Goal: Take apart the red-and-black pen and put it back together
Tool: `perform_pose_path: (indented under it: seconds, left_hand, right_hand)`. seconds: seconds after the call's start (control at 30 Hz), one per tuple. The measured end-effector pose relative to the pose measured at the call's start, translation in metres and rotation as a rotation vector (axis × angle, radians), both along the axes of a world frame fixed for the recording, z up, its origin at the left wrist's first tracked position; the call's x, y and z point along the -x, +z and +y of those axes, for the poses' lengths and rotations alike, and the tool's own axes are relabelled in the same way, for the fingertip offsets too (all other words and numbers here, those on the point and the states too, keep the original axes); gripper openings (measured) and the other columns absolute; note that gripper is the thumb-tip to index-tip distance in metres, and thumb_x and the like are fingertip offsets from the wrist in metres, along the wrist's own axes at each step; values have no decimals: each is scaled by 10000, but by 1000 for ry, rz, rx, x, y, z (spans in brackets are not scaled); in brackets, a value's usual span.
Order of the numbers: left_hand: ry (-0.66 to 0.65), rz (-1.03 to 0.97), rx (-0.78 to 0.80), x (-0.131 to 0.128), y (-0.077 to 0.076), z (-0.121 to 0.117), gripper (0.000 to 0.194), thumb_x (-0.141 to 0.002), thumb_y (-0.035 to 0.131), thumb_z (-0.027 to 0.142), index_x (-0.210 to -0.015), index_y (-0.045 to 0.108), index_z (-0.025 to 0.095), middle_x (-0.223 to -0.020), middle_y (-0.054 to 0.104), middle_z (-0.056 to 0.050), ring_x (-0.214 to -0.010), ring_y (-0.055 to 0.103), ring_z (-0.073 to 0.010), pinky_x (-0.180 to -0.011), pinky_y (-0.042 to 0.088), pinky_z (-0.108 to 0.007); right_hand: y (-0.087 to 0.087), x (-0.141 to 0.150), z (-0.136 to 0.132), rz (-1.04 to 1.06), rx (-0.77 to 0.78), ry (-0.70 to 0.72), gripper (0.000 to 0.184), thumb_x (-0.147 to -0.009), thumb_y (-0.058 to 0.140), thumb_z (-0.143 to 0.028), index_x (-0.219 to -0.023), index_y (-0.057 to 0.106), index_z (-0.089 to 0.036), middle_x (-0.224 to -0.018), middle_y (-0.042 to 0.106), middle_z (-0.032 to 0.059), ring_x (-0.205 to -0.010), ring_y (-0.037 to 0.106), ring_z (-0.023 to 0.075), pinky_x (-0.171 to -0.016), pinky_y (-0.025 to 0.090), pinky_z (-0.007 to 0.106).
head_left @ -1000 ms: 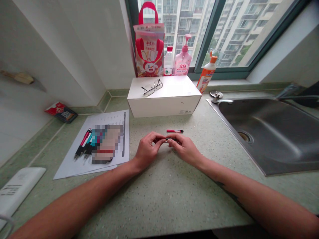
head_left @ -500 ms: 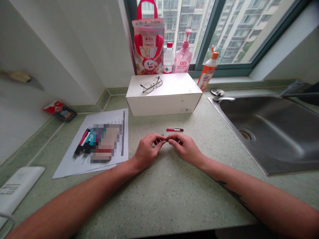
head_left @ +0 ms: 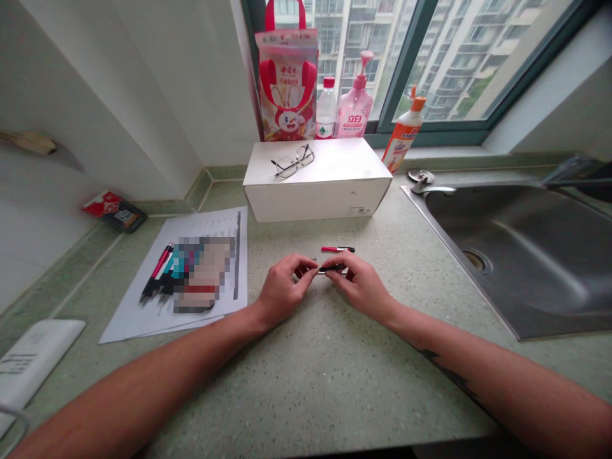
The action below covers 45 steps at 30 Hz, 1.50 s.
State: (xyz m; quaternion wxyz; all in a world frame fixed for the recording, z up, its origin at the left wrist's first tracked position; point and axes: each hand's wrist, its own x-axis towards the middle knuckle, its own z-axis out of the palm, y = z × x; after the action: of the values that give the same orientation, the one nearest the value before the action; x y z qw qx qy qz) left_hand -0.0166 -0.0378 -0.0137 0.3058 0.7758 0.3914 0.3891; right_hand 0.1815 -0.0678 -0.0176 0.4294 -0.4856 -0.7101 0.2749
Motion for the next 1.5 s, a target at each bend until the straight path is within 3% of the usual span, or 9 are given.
perform_pose_path:
  seconds: [0.17, 0.33, 0.53, 0.67, 1.2, 1.5]
  left_hand:
    - [18, 33, -21, 0, 1, 1, 46, -888, 639, 140, -909, 673, 164, -834, 693, -27, -737, 645, -141, -701, 519, -281]
    - [17, 120, -129, 2, 0, 2, 74, -876, 630, 105, -920, 655, 159, -841, 675, -33, -764, 634, -162, -740, 513, -321]
    - [-11, 277, -228, 6, -3, 2, 51, -883, 618, 121, -905, 639, 162, -840, 665, -46, -784, 599, -199, -771, 494, -380]
    - [-28, 308, -251, 10, -3, 0, 70, -884, 601, 117, -910, 638, 171, -870, 667, -52, -829, 603, -209, -789, 491, -382]
    - [-63, 399, -206, 15, -2, -5, 44, -901, 620, 164, -905, 661, 180, -892, 684, -65, -877, 612, -234, -813, 489, -403]
    - [-67, 275, -204, 13, 1, -5, 65, -891, 636, 138, -929, 668, 180, -851, 691, -42, -794, 616, -199, -761, 491, -359]
  right_hand:
    - [1, -3, 1, -97, -65, -17, 87, -923, 604, -209, -993, 655, -215, -1003, 705, 59, -904, 646, 193, -745, 520, 335]
    - [-1, -5, 0, -311, -142, 66, 80, -918, 603, -214, -985, 647, -220, -940, 701, 48, -926, 638, 210, -824, 501, 377]
    - [-2, -4, -3, -451, -157, 93, 149, -904, 636, -244, -1048, 644, -207, -947, 675, 62, -918, 621, 218, -790, 492, 360]
    - [-2, -5, -3, -519, -128, 90, 112, -887, 675, -263, -982, 653, -208, -963, 664, 62, -926, 614, 220, -808, 493, 363]
    - [-5, -5, -2, -509, -154, 62, 92, -940, 616, -288, -958, 658, -208, -988, 649, 87, -965, 605, 244, -817, 510, 401]
    - [-2, -5, -4, -436, -157, 43, 67, -946, 604, -259, -964, 636, -204, -965, 663, 73, -957, 609, 231, -816, 494, 376]
